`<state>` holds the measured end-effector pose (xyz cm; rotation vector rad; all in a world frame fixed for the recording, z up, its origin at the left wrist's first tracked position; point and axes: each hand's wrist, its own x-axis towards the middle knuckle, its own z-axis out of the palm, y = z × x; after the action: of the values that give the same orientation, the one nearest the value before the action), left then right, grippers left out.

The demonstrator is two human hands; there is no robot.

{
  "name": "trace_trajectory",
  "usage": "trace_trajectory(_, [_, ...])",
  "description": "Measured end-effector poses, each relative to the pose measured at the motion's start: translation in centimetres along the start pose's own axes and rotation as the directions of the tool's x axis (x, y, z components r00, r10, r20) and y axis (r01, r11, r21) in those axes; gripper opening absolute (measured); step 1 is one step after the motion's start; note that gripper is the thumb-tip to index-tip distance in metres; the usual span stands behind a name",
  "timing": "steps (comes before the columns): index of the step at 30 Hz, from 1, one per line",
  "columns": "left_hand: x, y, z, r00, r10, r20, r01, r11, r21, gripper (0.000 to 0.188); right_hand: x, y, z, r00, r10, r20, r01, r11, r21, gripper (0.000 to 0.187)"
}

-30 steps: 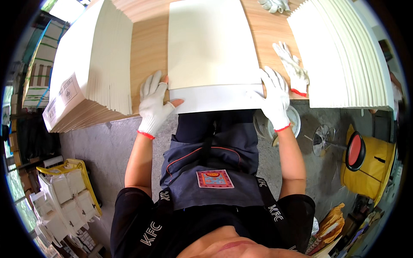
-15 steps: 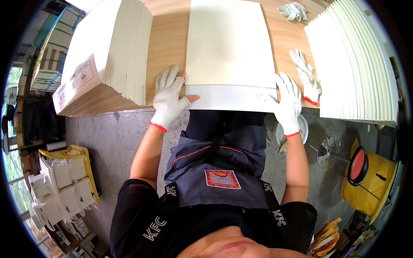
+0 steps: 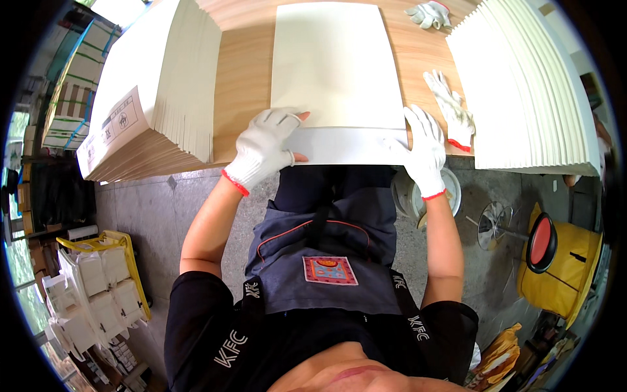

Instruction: The person repeatedly picks up stacks of white paper sheets from a table and places them onto a growing pile. The person wears white gloves and a black shirt with a KFC logo. The action is repetitive and involves handling the paper stacks one by one.

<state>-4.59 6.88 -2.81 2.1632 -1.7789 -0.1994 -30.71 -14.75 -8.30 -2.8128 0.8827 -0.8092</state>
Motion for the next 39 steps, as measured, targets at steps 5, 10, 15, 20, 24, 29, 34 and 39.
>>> trace_trajectory(5, [0.0,1.4,-1.2,0.997,0.081,0.016,-0.082,0.993,0.09,0.075,0.0,0.9,-0.4,0.998,0.025,0.05,-0.031,0.994,0.107,0.07])
trace_trajectory(10, [0.2,-0.4,-1.0,0.992,0.102,0.077,-0.108,0.991,0.084,0.062,-0.1,1.0,-0.8,0.998,0.018,0.055,-0.026,0.99,0.139,0.064])
trace_trajectory(15, [0.3,1.2,-1.5,0.993,0.044,0.114,-0.056,0.993,0.103,0.042,2.3,1.3,-2.2,0.993,-0.107,0.05,0.085,0.941,0.329,0.041])
trace_trajectory(20, [3.7,0.2,-2.5,0.94,-0.239,0.245,0.206,0.966,0.154,0.018,11.0,-3.2,-6.7,0.641,-0.039,0.766,-0.133,0.978,0.161,0.043])
trace_trajectory(24, [7.3,-3.4,-1.5,0.974,-0.152,0.168,0.154,0.988,0.003,0.028,13.1,-0.1,-4.0,0.708,-0.116,0.696,-0.019,0.983,0.183,0.057])
trace_trajectory(29, [8.0,-3.9,-1.4,0.919,-0.274,0.283,0.294,0.956,-0.028,0.035,11.7,-0.3,-0.8,0.724,0.067,0.687,-0.318,0.916,0.245,0.055])
trace_trajectory(34, [10.8,-3.3,-2.8,0.86,-0.207,0.466,0.158,0.977,0.141,0.043,9.8,0.1,1.3,0.9,0.01,0.436,-0.177,0.923,0.342,0.047])
trace_trajectory(39, [15.9,1.2,-3.2,0.686,0.079,0.724,-0.429,0.847,0.314,0.103,9.5,0.5,1.9,0.918,0.004,0.397,-0.156,0.923,0.352,0.042])
